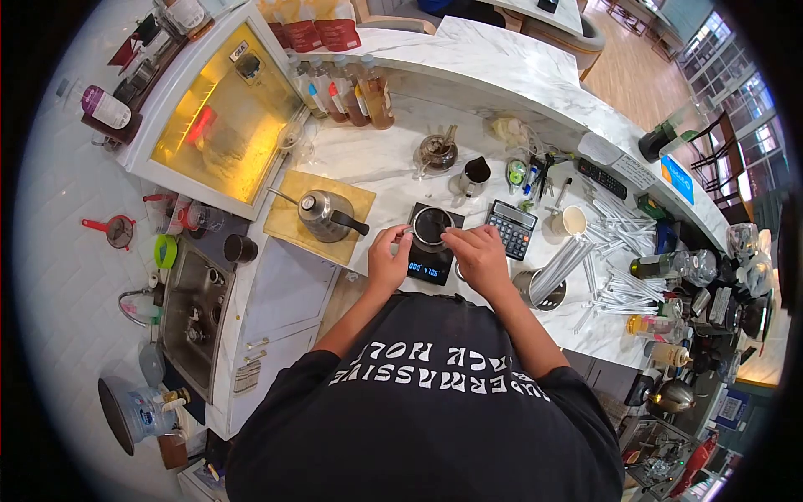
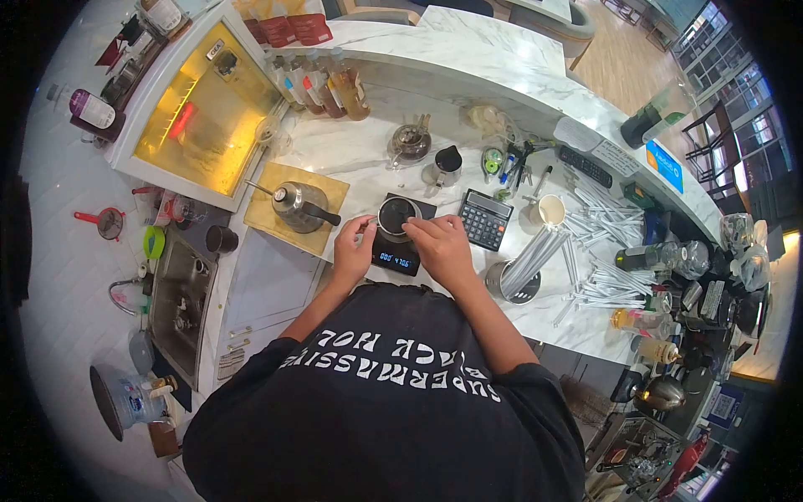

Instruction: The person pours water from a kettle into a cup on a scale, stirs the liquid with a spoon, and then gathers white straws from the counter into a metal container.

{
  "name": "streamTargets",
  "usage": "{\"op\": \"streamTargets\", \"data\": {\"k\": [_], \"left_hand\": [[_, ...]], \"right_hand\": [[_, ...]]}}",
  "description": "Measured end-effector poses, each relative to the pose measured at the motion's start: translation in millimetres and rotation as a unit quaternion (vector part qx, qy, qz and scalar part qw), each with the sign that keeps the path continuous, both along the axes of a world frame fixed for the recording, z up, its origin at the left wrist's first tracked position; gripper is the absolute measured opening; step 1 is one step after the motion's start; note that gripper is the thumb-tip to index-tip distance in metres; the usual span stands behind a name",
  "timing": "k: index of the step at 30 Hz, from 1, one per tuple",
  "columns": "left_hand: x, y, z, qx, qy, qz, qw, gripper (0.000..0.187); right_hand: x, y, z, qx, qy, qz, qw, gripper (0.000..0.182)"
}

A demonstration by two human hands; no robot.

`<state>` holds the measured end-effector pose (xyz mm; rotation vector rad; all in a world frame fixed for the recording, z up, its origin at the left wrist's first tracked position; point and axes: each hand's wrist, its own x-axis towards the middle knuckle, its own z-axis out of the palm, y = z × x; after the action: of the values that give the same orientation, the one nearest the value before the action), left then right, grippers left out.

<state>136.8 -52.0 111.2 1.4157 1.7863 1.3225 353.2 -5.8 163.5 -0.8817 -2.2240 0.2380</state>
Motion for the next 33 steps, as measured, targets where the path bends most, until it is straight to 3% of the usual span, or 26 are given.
{"op": "streamTargets", "data": {"k": [33], "left_hand": [[-2.2,2.3,-1.6,0.047,0.046,-0.025,0.998,0.022]], "right_hand": [[0.4,8.6,-5.0,0.004,0.018,0.003,1.0,0.027]]}}
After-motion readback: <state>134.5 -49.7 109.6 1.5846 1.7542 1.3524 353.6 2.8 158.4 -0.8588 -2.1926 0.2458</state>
